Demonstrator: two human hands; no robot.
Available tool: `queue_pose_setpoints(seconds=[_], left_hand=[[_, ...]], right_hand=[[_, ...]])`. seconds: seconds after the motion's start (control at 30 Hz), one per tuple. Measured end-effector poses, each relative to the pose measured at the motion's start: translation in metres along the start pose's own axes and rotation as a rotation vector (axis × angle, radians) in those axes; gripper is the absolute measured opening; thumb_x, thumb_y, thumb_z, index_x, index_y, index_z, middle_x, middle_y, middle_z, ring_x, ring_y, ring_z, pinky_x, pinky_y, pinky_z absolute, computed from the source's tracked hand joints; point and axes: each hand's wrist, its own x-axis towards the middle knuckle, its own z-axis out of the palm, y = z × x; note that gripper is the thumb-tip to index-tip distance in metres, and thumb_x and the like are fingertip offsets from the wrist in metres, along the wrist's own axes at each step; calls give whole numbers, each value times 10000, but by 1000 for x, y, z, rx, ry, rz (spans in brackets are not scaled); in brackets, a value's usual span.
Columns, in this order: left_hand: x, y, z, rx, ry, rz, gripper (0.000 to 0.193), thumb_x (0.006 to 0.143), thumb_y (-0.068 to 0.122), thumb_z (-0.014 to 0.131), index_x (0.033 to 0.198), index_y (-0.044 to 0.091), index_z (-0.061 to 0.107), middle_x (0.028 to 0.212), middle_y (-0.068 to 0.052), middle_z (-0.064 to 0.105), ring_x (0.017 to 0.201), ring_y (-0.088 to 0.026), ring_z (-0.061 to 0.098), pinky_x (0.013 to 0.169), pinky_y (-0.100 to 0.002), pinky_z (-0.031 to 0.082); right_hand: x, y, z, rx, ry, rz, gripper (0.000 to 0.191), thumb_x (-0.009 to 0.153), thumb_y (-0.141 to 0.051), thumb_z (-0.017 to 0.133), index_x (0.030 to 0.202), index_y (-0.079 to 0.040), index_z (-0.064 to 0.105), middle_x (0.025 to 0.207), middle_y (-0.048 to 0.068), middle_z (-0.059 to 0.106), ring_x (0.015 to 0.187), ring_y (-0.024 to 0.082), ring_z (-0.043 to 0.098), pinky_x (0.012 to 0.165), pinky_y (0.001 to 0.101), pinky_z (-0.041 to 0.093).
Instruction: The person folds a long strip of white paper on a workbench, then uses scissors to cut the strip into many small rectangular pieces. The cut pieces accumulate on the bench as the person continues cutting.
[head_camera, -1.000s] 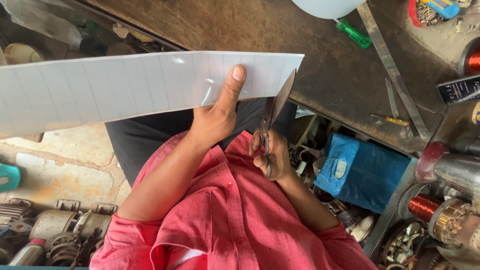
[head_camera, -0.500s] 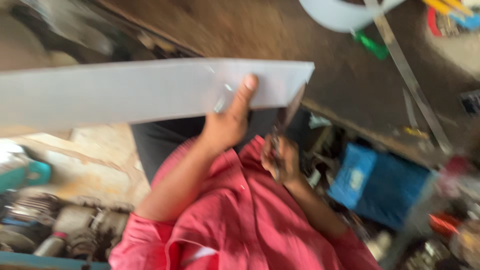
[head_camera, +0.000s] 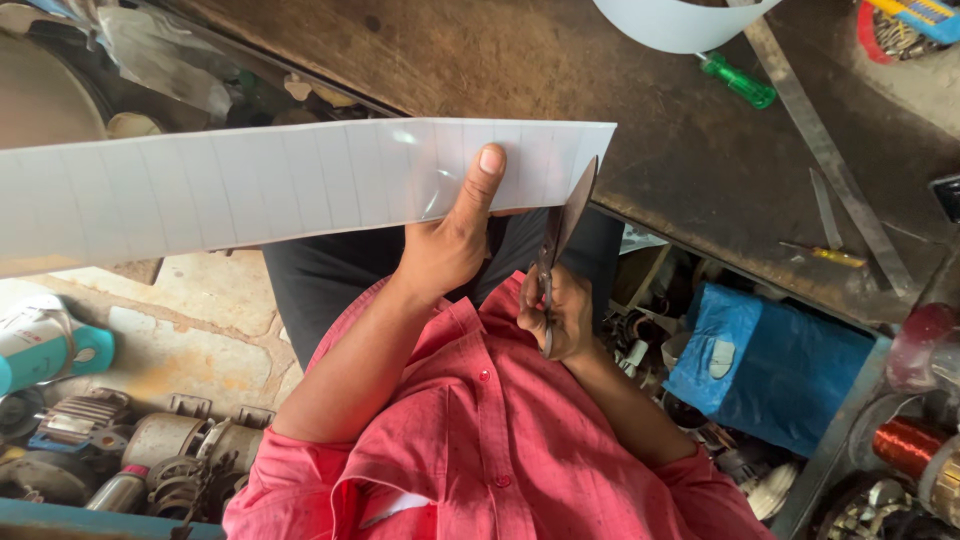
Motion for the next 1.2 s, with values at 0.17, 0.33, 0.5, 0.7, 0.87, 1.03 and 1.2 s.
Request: queue_pose_setpoints(seconds=[0.17,0.33,0.5,0.7,0.87,1.03,1.2], left_hand=[[-1,7,-1,63,15,44,296,1107,297,655,1111,1,662,1002,-54,669,881,-131,634,764,-304,555],[-1,4,1,-23,48,-218,296,1042,302,636,1042,10,680,900,-76,703,737,-163,638,632,-308,529],[-2,3,-3,91,55,99,288,1113,295,679,1136,8,650,1031,-49,658,917,-134,617,801,-287,535],[-2,2,-3,48,19,-120,272,1055,278,630,1032,15,692,913,-41,713,802,-132,683,680,-276,545],[-13,1,-3,68,-72,4,285,1097,276,623,1066,0,692,962,-29,709,867,-109,680,766,-268,582],[-14,0,-5,110,-56,35,262,1105,257,625,1070,3,680,966,-25,688,874,-108,648,777,-266,557],[-13,0,-5,90,-43,43,253,1102,253,633,1090,4,678,979,-20,687,888,-105,650,795,-265,560]], right_hand=[[-4,2,7,-19,44,38,599,900,-600,755,829,-58,509,688,8,574,588,83,559,531,241,430],[-12,11,2,86,23,38,537,899,-513,795,862,-53,522,701,11,567,611,84,538,554,236,430],[-12,18,8,55,58,36,475,936,-440,818,847,-60,548,673,-11,564,586,85,517,563,248,418],[-3,8,6,21,14,52,566,943,-570,732,870,-51,519,719,22,556,603,122,532,566,265,427],[15,-1,5,21,-17,-40,724,932,-738,634,980,-31,483,875,68,533,754,162,597,670,291,483],[23,-5,12,70,-1,-20,745,905,-747,649,961,-25,475,857,65,511,728,164,588,638,293,475],[20,-2,13,118,23,28,746,871,-738,701,944,-29,481,833,50,513,697,150,581,621,275,475]])
